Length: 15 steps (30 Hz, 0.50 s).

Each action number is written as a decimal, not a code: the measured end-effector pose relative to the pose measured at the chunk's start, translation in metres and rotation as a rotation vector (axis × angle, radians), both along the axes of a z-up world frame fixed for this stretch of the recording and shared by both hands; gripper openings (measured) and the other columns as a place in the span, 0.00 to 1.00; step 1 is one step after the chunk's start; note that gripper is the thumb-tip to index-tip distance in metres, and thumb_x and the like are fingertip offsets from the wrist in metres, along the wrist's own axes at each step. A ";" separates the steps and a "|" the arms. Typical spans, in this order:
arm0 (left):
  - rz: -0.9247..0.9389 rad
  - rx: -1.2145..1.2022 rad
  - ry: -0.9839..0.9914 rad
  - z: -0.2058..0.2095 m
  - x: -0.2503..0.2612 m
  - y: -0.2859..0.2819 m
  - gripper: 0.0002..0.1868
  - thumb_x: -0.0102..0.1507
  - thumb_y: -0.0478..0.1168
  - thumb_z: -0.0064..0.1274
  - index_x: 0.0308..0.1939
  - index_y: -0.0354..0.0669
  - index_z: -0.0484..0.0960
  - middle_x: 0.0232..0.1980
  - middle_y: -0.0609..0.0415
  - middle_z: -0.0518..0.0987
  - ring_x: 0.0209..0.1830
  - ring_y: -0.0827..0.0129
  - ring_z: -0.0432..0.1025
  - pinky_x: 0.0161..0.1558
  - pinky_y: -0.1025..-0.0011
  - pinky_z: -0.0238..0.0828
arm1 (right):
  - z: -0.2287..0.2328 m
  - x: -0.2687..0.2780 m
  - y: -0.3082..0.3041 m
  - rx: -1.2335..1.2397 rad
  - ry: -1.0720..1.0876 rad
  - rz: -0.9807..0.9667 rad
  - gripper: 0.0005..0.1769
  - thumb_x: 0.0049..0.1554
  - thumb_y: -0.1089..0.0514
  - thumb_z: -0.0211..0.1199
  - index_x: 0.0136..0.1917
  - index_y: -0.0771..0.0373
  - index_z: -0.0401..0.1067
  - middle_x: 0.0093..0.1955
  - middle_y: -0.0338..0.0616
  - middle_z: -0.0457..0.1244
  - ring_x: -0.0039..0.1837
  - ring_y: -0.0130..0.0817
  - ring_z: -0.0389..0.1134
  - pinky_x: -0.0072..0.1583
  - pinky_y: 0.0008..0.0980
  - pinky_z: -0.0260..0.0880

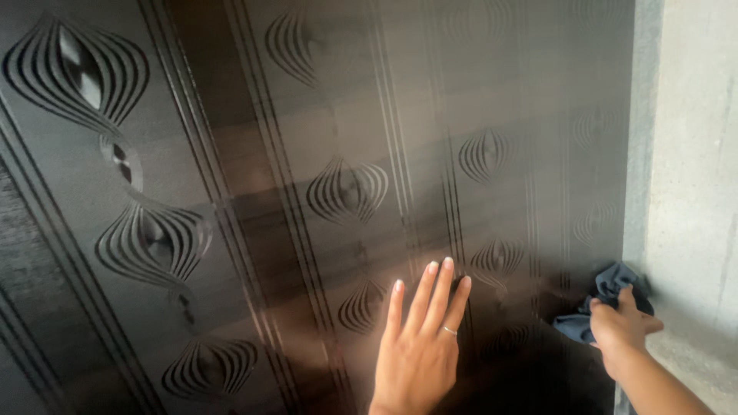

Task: The person wipes a dark metal door with a gray cloth, moving the cloth in circular and vertical motions across the surface. The person uses both hands to hold the cloth and apply pressure while cleaning the door's embossed patterns.

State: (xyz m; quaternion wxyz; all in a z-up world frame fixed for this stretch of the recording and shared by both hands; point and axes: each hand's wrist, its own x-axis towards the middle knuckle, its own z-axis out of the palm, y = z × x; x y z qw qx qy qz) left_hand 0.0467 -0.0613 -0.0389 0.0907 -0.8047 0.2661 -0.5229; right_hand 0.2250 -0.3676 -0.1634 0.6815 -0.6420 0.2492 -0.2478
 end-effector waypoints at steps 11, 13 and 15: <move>0.097 -0.035 -0.066 0.037 -0.027 0.039 0.36 0.61 0.41 0.46 0.76 0.47 0.63 0.81 0.53 0.55 0.81 0.64 0.48 0.74 0.49 0.44 | 0.150 -0.075 0.126 -0.808 -0.823 -0.279 0.37 0.62 0.65 0.62 0.82 0.63 0.59 0.72 0.60 0.48 0.71 0.60 0.61 0.70 0.45 0.66; 0.122 -0.024 -0.064 0.041 -0.033 0.046 0.36 0.61 0.41 0.46 0.75 0.47 0.64 0.81 0.53 0.55 0.81 0.64 0.48 0.74 0.49 0.44 | 0.156 -0.110 0.157 -0.904 -0.869 -0.212 0.38 0.59 0.67 0.60 0.82 0.61 0.59 0.72 0.59 0.49 0.66 0.61 0.64 0.63 0.45 0.68; 0.139 -0.016 -0.070 0.043 -0.038 0.052 0.35 0.61 0.41 0.46 0.75 0.48 0.63 0.81 0.53 0.55 0.81 0.65 0.48 0.74 0.49 0.44 | 0.155 -0.134 0.171 -0.978 -0.881 -0.157 0.40 0.55 0.68 0.59 0.80 0.58 0.59 0.72 0.60 0.49 0.61 0.60 0.67 0.58 0.44 0.71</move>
